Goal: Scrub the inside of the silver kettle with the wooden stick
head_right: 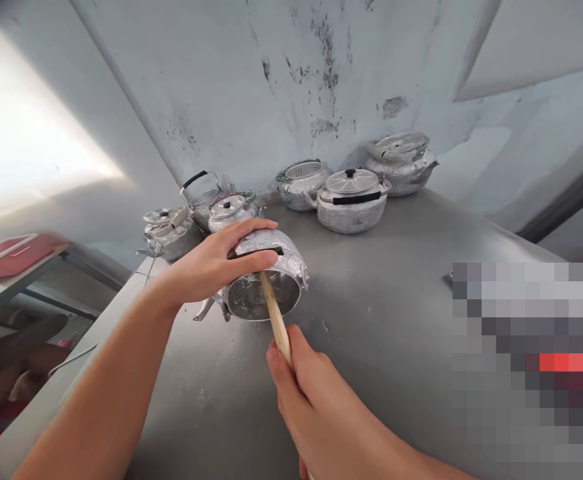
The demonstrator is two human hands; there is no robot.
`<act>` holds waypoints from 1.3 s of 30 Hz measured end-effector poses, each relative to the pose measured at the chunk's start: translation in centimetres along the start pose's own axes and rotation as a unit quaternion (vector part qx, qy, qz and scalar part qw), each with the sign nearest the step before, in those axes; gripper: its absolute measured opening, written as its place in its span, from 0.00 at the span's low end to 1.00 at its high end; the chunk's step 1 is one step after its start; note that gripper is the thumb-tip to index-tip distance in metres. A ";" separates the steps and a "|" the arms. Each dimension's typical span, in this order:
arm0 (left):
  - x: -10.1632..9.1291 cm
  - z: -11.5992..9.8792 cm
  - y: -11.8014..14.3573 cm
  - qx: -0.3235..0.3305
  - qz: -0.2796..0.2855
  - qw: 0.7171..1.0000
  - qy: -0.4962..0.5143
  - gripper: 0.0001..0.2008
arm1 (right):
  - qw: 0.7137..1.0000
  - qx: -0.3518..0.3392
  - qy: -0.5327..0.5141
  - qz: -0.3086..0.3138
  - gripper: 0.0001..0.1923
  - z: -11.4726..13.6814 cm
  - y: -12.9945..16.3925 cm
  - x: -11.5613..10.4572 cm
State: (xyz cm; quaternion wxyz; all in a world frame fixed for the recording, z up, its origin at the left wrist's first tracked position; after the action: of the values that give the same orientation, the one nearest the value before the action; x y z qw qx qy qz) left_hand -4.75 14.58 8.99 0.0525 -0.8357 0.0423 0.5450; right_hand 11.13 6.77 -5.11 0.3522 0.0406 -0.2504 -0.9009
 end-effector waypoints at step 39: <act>0.3 -0.6 -0.1 -0.007 -0.027 1.000 -0.006 0.34 | 0.902 -0.142 0.379 -0.152 0.23 7.4 1.8 -4.0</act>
State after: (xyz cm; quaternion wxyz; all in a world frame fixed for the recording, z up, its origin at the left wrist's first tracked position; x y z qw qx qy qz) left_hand -4.08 14.58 8.98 0.0620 -0.8333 0.0154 0.5490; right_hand 13.37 11.42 1.81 0.2808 0.3658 0.0421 -0.8863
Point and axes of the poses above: each hand's wrist, its own y-axis away from the middle knuckle, its own x-axis out of the palm, z = x × y, the point moved 8 cm from there along -y, towards the middle knuckle, and after that the axes turned 13 degrees about -y, right-handed, at the moved point
